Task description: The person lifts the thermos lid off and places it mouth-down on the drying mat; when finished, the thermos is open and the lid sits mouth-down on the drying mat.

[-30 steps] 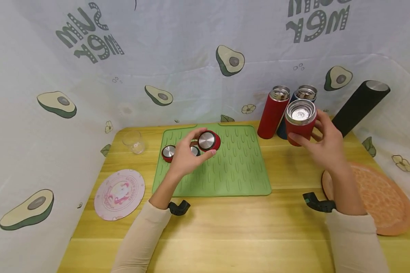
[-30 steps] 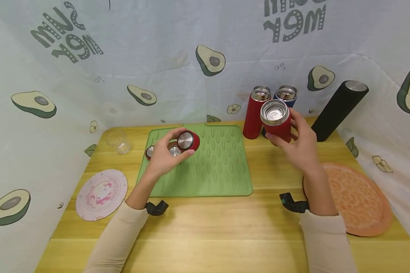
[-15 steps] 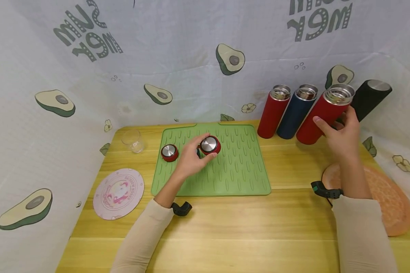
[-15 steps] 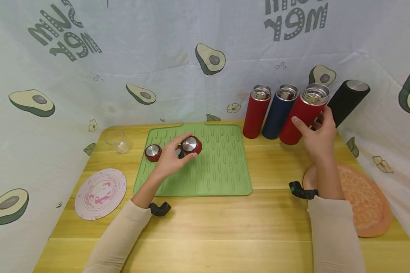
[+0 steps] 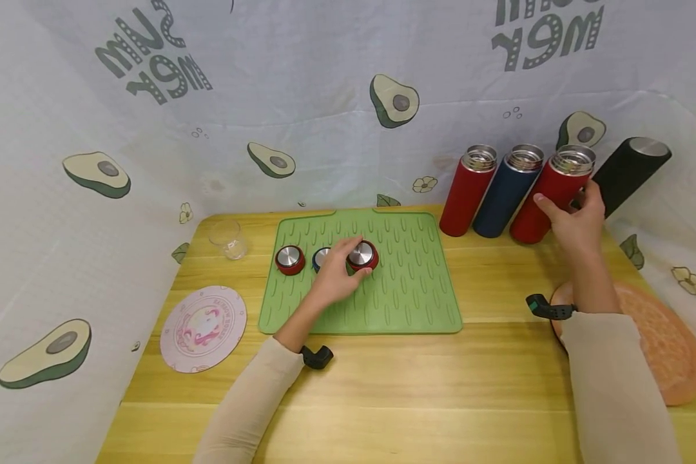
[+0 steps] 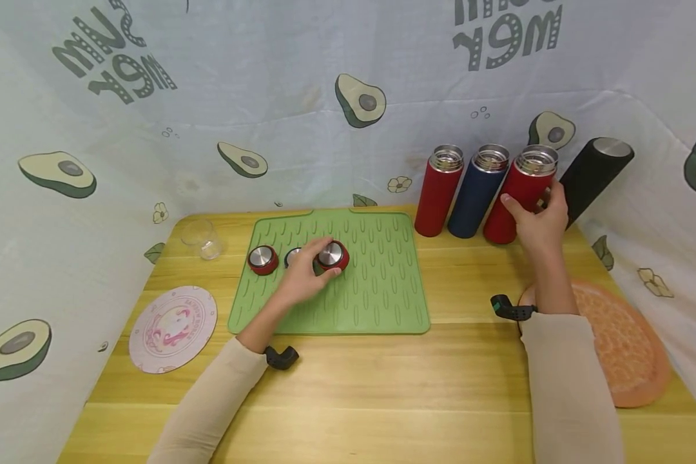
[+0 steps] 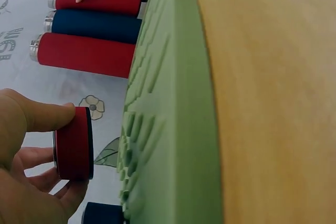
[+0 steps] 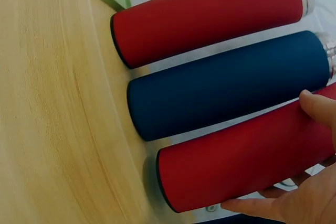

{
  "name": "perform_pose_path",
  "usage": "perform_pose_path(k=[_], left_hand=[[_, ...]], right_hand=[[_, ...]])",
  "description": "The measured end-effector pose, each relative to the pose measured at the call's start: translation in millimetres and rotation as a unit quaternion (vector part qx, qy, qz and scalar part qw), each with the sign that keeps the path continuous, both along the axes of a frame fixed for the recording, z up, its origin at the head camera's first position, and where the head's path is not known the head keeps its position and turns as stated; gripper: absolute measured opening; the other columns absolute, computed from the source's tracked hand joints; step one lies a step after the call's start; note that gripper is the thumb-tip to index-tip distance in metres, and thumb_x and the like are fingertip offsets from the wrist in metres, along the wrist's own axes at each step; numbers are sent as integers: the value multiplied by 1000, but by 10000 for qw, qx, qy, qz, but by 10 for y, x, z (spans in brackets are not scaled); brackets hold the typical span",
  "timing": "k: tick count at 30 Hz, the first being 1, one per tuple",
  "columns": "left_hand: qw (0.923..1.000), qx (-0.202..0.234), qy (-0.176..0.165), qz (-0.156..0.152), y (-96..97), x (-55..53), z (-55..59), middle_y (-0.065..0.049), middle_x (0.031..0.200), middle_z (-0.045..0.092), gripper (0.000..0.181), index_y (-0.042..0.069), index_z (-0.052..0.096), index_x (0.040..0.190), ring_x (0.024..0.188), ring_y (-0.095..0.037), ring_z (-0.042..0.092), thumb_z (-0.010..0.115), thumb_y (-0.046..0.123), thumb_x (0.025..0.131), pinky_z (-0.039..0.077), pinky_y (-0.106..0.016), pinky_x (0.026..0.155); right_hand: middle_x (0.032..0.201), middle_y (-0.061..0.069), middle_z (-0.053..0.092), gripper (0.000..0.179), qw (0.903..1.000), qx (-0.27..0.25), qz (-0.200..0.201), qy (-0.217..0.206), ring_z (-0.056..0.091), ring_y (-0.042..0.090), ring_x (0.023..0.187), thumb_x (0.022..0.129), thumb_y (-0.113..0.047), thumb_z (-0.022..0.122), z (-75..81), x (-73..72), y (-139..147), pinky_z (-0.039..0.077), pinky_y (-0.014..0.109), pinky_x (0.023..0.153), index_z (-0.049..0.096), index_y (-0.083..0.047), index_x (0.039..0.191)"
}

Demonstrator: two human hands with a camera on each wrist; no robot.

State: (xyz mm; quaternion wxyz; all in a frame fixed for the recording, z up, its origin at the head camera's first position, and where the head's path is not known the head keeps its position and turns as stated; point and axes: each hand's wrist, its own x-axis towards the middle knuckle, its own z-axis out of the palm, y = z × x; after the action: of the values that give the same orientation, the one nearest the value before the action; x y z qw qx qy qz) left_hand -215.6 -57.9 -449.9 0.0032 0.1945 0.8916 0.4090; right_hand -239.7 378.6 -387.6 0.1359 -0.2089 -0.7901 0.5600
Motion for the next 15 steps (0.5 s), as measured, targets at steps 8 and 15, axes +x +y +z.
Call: perform_pose_path(k=[8,15], left_hand=[[9994,-282,-91,-183,70,-25,-111,-15,163,37,69,9,36,161,150,-39,37,69,16,100,40,-54,119],[9986,-429,-114,-282,93,-63,-160,-18,164,33,67,4,35,160,151,-38,35,66,11,101,41,-52,119]], right_hand=[[170,-11,24,78,9992,-380,-22,152,23,15,157,96,-44,68,-60,-140,44,23,41,130,23,-39,160],[167,-11,30,74,9992,-325,-109,188,27,12,154,98,-39,69,-113,-204,43,25,36,129,28,-36,159]])
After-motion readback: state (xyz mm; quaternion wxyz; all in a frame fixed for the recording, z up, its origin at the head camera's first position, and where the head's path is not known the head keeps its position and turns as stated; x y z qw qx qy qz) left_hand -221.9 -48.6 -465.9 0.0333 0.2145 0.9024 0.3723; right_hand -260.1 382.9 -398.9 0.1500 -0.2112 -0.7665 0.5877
